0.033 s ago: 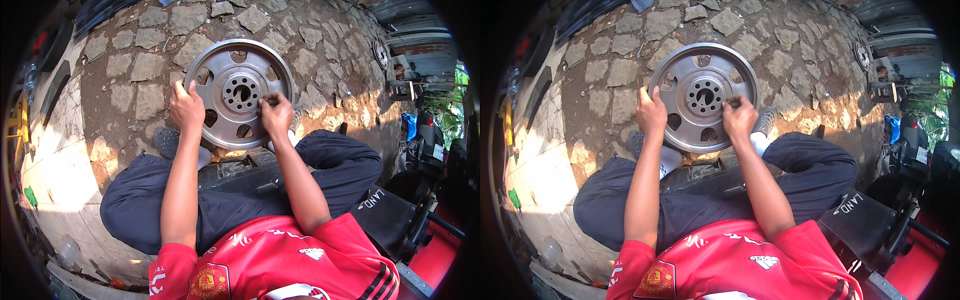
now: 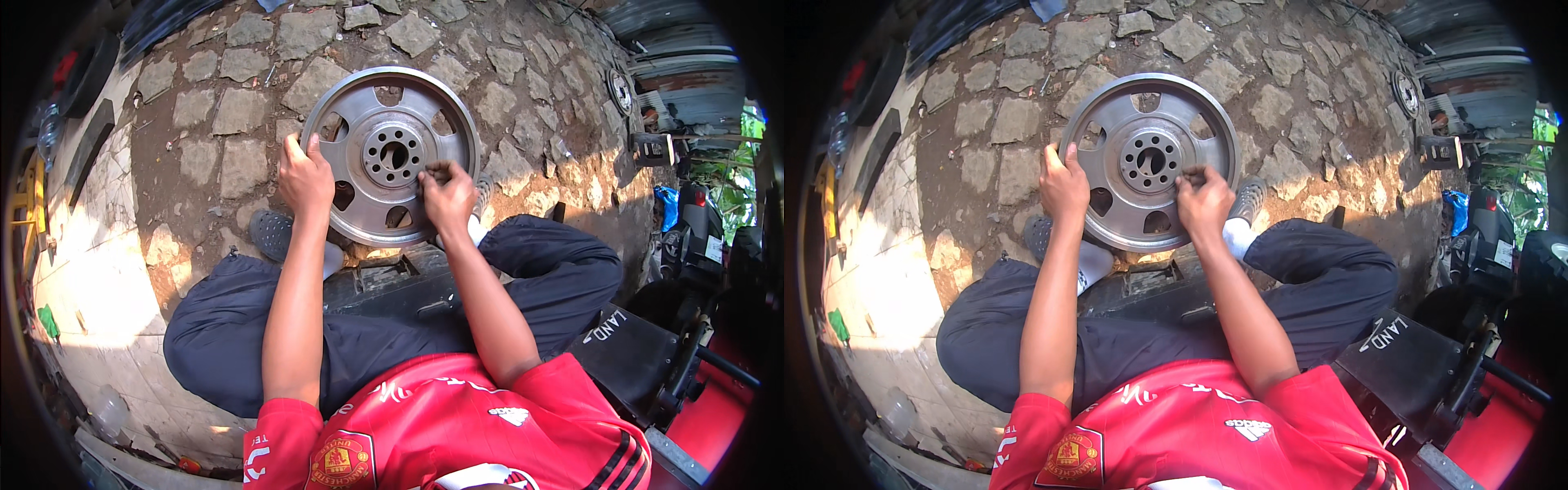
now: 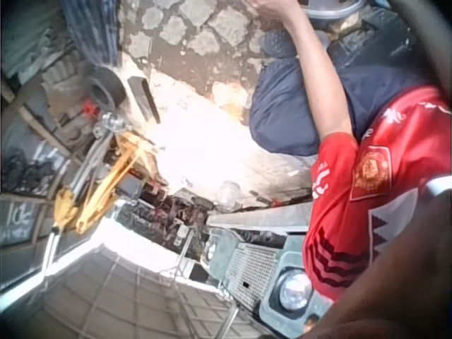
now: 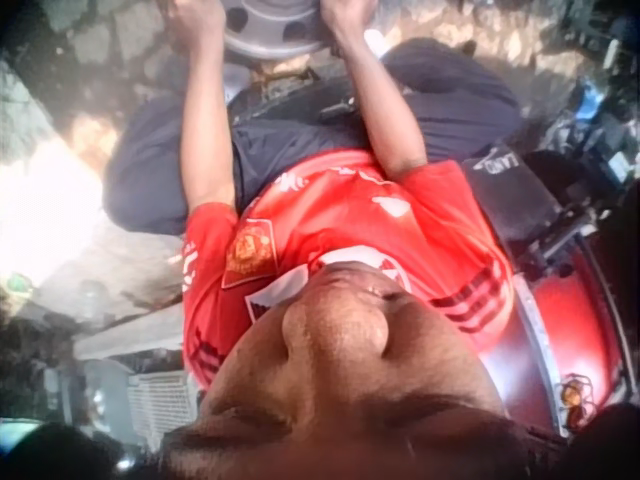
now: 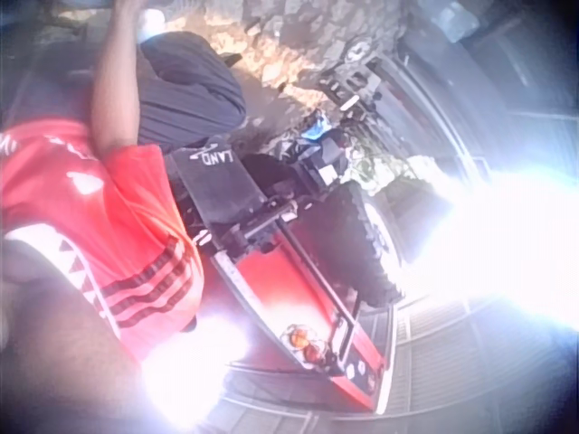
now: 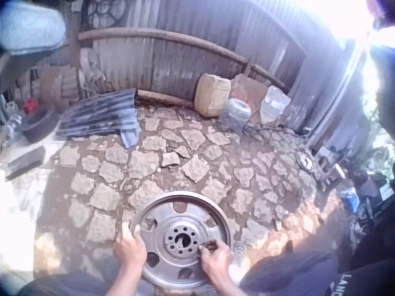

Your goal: The person scrubs a metal wheel rim with a small abrasive pad while sitting on the ground. They repeatedly rub the inner and outer surfaces of the rim, rotating it occasionally to access different areas.

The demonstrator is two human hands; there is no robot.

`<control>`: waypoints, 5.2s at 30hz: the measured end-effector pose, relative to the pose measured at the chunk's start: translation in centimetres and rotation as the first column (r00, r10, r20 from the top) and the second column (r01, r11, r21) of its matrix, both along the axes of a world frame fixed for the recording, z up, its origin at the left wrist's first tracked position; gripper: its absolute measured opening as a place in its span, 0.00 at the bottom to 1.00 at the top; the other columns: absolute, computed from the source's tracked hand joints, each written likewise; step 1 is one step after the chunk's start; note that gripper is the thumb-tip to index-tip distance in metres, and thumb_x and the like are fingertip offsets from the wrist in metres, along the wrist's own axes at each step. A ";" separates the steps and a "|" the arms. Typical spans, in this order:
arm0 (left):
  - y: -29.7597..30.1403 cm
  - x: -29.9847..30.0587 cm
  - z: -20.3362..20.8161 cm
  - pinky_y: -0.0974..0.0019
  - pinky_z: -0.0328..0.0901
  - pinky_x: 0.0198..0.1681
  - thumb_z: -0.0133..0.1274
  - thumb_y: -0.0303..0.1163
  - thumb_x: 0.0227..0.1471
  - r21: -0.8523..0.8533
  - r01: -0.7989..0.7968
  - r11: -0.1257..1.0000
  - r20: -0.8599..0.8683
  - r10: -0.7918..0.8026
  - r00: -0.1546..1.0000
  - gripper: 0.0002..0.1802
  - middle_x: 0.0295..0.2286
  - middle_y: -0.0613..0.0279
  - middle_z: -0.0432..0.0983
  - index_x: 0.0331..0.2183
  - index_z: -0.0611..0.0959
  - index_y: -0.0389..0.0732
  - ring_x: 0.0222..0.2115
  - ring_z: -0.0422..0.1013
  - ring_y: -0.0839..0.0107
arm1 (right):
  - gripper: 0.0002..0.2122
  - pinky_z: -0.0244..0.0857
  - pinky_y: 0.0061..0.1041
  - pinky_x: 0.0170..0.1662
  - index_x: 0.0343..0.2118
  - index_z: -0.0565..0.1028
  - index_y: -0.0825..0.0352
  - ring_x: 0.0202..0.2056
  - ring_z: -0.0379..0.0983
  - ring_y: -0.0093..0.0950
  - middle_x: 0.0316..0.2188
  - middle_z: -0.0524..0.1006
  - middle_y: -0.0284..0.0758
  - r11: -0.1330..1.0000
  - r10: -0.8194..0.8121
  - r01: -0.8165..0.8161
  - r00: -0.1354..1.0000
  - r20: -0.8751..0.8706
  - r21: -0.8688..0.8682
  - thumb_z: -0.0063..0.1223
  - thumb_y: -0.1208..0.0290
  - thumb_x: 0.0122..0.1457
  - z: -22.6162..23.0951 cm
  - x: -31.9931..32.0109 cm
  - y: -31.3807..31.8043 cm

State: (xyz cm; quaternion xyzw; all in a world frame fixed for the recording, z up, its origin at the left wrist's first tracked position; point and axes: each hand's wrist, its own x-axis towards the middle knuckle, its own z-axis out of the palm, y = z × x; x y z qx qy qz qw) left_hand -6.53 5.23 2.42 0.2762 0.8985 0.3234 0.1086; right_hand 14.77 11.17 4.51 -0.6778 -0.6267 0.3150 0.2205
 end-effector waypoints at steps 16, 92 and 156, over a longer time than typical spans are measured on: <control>0.3 -0.4 -0.5 0.39 0.71 0.47 0.51 0.46 0.70 0.047 -0.012 0.999 0.002 0.012 1.000 0.24 0.47 0.39 0.81 0.54 0.77 0.36 0.46 0.78 0.37 | 0.09 0.77 0.37 0.48 0.37 0.88 0.67 0.37 0.87 0.40 0.32 0.87 0.47 0.989 0.035 -0.034 0.999 0.004 -0.144 0.70 0.71 0.55 1.1 -0.3 2.0; 1.1 -1.0 0.3 0.43 0.74 0.47 0.54 0.47 0.69 0.036 0.044 0.998 -0.024 -0.044 0.999 0.22 0.47 0.44 0.82 0.53 0.79 0.40 0.47 0.79 0.40 | 0.07 0.78 0.34 0.43 0.39 0.85 0.66 0.38 0.87 0.36 0.36 0.87 0.40 0.577 0.804 -0.817 0.563 0.193 -0.019 0.70 0.76 0.58 4.0 2.7 11.1; 0.8 -0.7 -0.4 0.45 0.74 0.46 0.57 0.50 0.66 0.204 -0.033 0.978 0.099 0.013 0.995 0.24 0.46 0.47 0.84 0.51 0.82 0.40 0.46 0.80 0.43 | 0.06 0.74 0.39 0.39 0.32 0.88 0.65 0.30 0.82 0.43 0.28 0.84 0.43 0.767 0.521 -0.585 0.807 0.277 0.262 0.73 0.70 0.54 1.4 -7.7 -0.7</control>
